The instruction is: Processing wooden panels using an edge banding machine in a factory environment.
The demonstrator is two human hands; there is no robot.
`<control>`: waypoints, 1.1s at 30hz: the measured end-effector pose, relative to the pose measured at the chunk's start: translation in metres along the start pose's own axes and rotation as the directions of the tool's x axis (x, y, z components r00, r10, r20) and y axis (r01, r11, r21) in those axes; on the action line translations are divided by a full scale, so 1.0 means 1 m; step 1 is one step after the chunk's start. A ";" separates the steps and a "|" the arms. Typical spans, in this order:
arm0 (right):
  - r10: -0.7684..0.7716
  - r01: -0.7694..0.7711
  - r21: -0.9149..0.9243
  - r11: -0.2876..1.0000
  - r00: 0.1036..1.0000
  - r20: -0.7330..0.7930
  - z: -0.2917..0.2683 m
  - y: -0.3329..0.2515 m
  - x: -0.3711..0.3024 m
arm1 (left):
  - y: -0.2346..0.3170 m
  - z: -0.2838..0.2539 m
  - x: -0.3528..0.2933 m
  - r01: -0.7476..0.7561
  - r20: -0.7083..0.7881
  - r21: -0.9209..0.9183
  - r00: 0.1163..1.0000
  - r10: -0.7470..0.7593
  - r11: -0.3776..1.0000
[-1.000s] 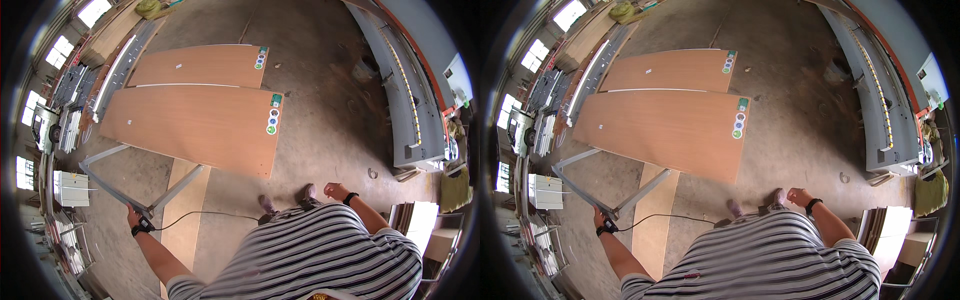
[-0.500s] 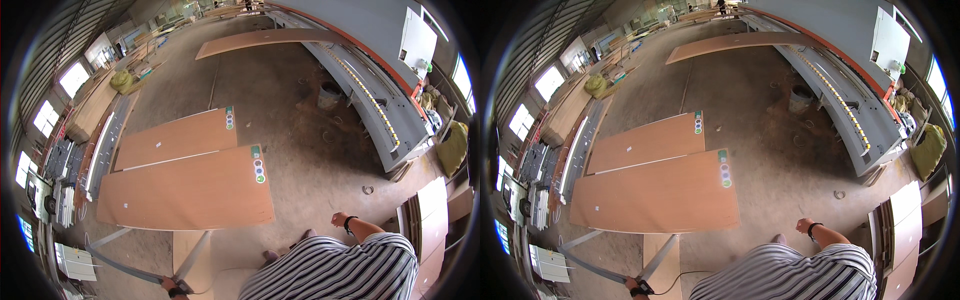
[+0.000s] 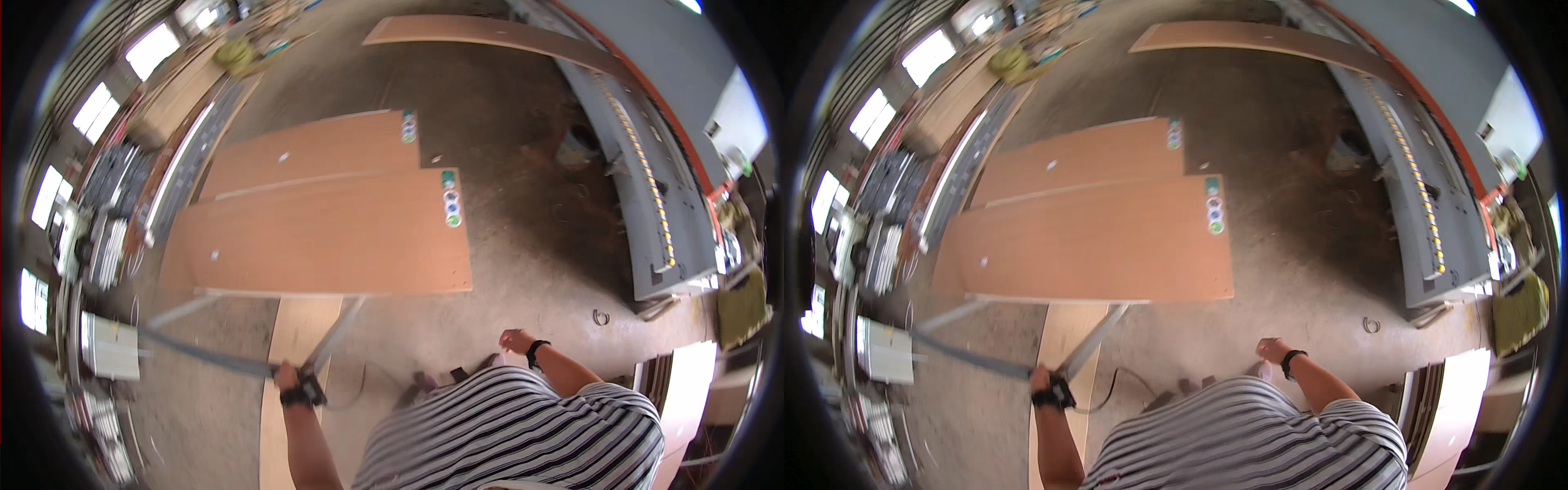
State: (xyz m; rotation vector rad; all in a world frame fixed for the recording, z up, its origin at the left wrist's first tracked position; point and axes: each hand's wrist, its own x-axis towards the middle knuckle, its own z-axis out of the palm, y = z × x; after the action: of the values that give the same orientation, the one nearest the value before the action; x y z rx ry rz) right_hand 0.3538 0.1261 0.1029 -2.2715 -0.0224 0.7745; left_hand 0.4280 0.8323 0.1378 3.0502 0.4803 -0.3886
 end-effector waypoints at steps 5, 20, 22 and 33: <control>0.088 -0.074 0.254 0.965 0.995 -0.045 -0.010 -0.034 -0.020 | 0.008 -0.042 -0.005 0.421 0.182 -0.477 0.906 -0.382 0.771; 0.402 -0.329 0.316 0.890 0.893 -0.202 0.041 0.009 -0.183 | 0.074 -0.109 -0.008 0.358 0.115 -0.859 0.832 -0.542 0.367; 0.486 -0.450 0.197 0.871 0.848 -0.212 0.046 0.022 -0.203 | 0.081 -0.114 -0.002 0.422 0.149 -0.830 0.799 -0.583 0.365; 0.522 -0.383 0.418 0.824 0.801 -0.294 -0.013 0.112 -0.244 | 0.116 -0.040 -0.046 0.101 -0.117 -0.970 0.599 -0.792 0.219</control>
State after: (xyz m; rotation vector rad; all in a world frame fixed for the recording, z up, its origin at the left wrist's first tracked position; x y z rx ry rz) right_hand 0.1383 -0.0220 0.1656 -2.0672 0.8294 0.4806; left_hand 0.4311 0.7104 0.1864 1.6840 1.2083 0.7489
